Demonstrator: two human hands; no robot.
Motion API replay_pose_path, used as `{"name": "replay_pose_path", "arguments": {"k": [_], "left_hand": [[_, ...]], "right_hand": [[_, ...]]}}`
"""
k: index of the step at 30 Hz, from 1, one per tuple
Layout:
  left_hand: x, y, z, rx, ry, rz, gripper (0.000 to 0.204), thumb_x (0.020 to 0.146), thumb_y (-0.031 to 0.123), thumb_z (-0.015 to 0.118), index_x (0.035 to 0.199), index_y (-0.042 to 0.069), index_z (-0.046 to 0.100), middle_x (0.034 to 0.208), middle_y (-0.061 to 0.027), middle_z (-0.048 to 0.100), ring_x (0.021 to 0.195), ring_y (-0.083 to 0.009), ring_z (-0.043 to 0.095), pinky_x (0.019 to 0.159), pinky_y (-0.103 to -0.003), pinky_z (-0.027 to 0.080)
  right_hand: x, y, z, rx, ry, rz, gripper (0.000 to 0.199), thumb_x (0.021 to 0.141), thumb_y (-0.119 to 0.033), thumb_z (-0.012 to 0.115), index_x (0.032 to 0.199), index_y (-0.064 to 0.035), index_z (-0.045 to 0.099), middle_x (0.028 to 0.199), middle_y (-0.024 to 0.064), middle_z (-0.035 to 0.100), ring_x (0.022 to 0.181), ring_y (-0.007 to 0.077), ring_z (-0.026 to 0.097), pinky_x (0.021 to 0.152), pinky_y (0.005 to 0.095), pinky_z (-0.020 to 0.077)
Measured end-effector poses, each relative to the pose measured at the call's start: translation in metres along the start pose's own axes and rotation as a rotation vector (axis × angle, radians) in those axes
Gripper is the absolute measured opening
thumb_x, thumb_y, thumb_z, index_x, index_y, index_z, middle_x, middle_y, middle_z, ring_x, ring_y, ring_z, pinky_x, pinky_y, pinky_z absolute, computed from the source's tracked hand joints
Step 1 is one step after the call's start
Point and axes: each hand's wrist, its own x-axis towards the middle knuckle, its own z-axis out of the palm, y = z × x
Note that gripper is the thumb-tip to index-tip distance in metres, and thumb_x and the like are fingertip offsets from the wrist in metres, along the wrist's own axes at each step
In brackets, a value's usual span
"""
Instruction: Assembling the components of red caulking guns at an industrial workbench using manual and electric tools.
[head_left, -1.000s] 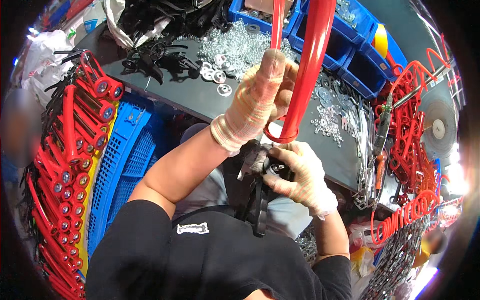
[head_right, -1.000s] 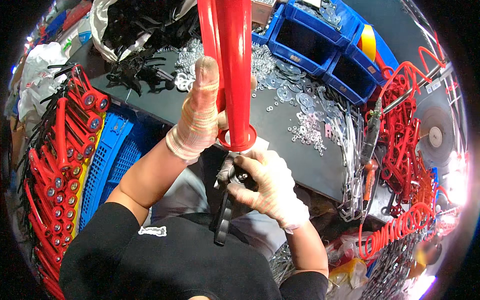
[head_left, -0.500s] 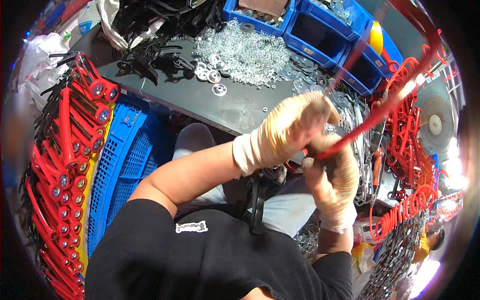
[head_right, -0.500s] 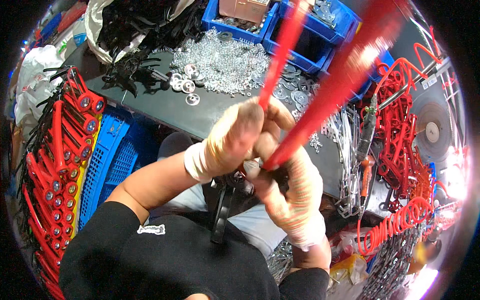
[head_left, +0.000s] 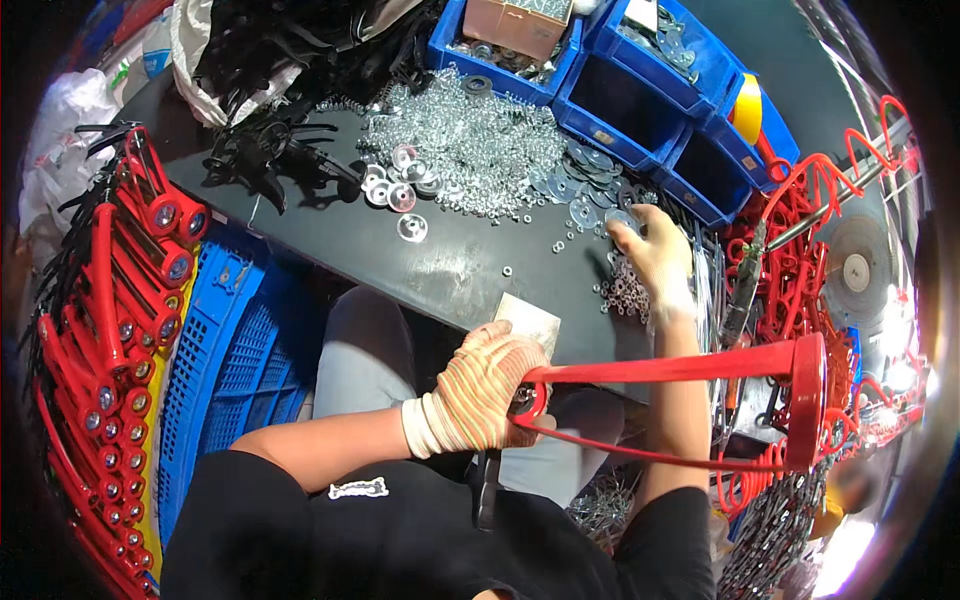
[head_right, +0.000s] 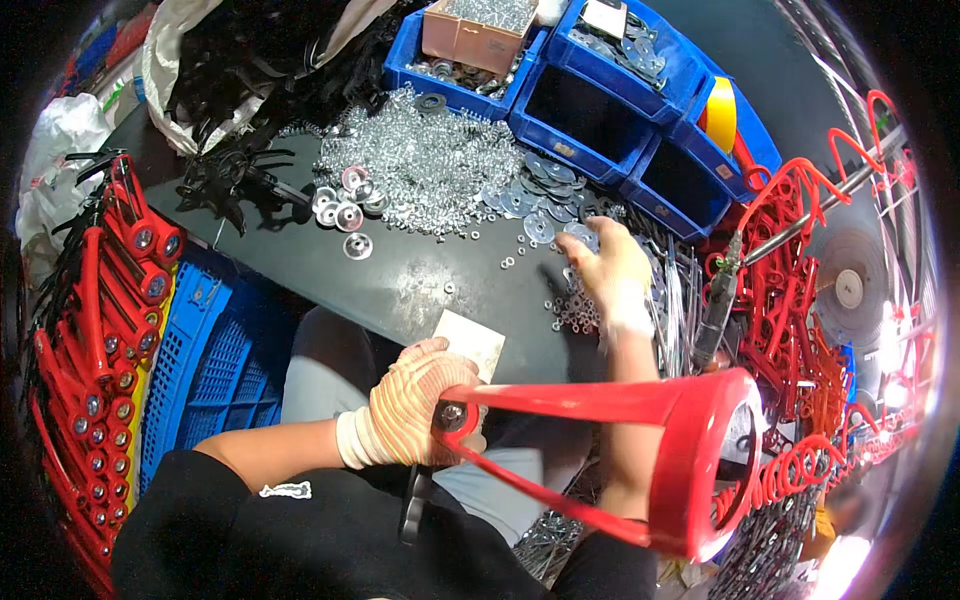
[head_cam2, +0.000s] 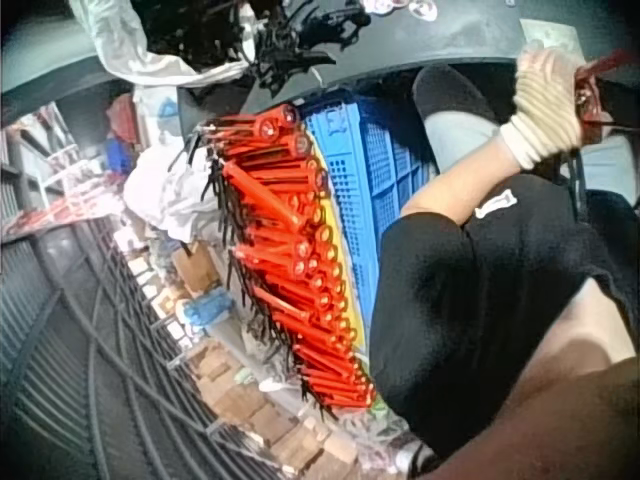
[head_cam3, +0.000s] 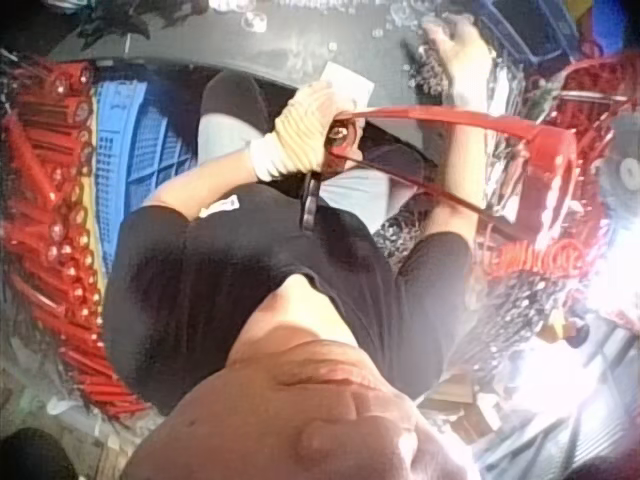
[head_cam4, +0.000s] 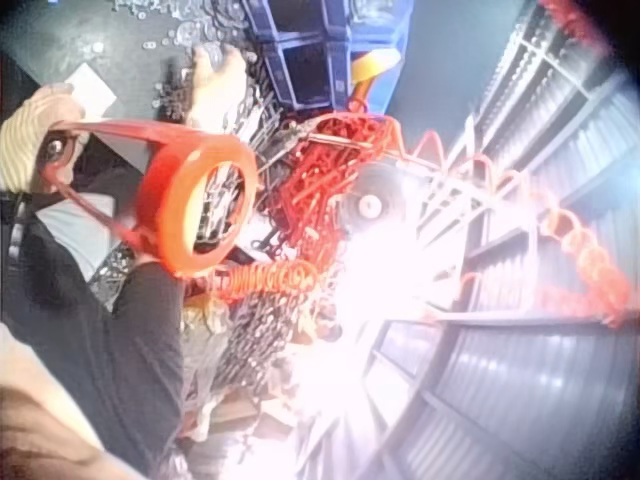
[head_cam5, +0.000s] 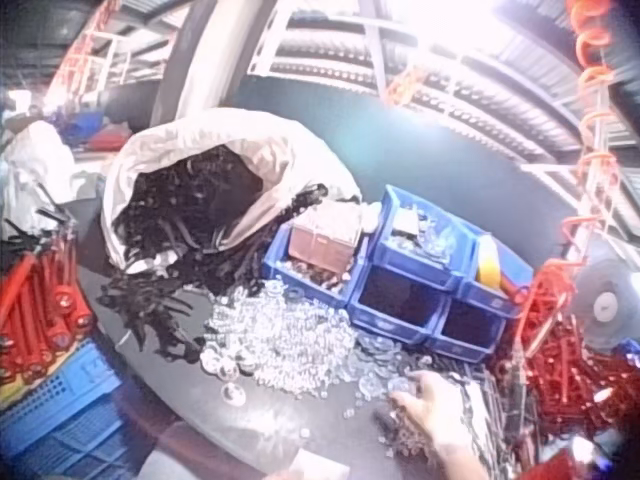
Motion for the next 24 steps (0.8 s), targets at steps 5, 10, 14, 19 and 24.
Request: {"name": "replay_pose_path", "arguments": {"k": [5, 10, 14, 19, 24], "left_hand": [[0.006, -0.005, -0.001, -0.06, 0.027, -0.021, 0.058, 0.052, 0.027, 0.082, 0.104, 0.011, 0.06, 0.101, -0.0081, 0.059, 0.098, -0.0347, 0.057, 0.095, -0.047, 0.04], [-0.001, -0.017, -0.002, -0.121, -0.015, -0.011, 0.058, 0.053, 0.033, 0.078, 0.106, 0.014, 0.061, 0.102, -0.0062, 0.059, 0.103, -0.03, 0.056, 0.097, -0.046, 0.038], [0.001, -0.01, -0.004, -0.084, -0.015, -0.051, 0.055, 0.053, 0.032, 0.077, 0.103, 0.014, 0.061, 0.099, -0.0052, 0.059, 0.1, -0.0287, 0.057, 0.096, -0.046, 0.039], [0.0, -0.011, -0.006, -0.074, 0.011, 0.0, 0.06, 0.048, 0.027, 0.082, 0.102, 0.011, 0.06, 0.098, -0.0074, 0.059, 0.093, -0.0334, 0.057, 0.088, -0.045, 0.04], [-0.01, -0.014, -0.006, -0.082, 0.045, -0.028, 0.064, 0.044, 0.027, 0.083, 0.101, 0.009, 0.06, 0.101, -0.0088, 0.06, 0.098, -0.0343, 0.056, 0.094, -0.045, 0.039]], "right_hand": [[0.044, 0.061, 0.026, -0.1, -0.117, -0.085, 0.022, 0.084, -0.022, 0.069, 0.082, -0.0012, 0.064, 0.068, 0.0127, 0.062, 0.061, 0.0221, 0.055, 0.063, 0.0338, 0.0457], [0.03, 0.062, 0.038, -0.022, -0.059, -0.101, 0.047, 0.077, -0.044, 0.073, 0.105, -0.0068, 0.065, 0.097, 0.0185, 0.067, 0.094, 0.037, 0.063, 0.084, 0.0408, 0.0482], [0.045, 0.038, 0.028, -0.262, -0.298, -0.05, 0.041, 0.079, -0.043, 0.069, 0.101, -0.0081, 0.068, 0.1, 0.0185, 0.066, 0.095, 0.0355, 0.063, 0.084, 0.0417, 0.0486], [0.012, -0.011, -0.014, 0.127, -0.091, -0.033, 0.02, 0.09, -0.023, 0.058, 0.085, -0.005, 0.064, 0.074, 0.0131, 0.064, 0.062, 0.0244, 0.061, 0.06, 0.0358, 0.0474], [-0.115, -0.092, -0.068, 0.971, -0.878, 0.394, 0.017, 0.085, -0.018, 0.07, 0.083, -0.0031, 0.062, 0.072, 0.0011, 0.062, 0.062, 0.0078, 0.054, 0.059, 0.0226, 0.0443]]}}
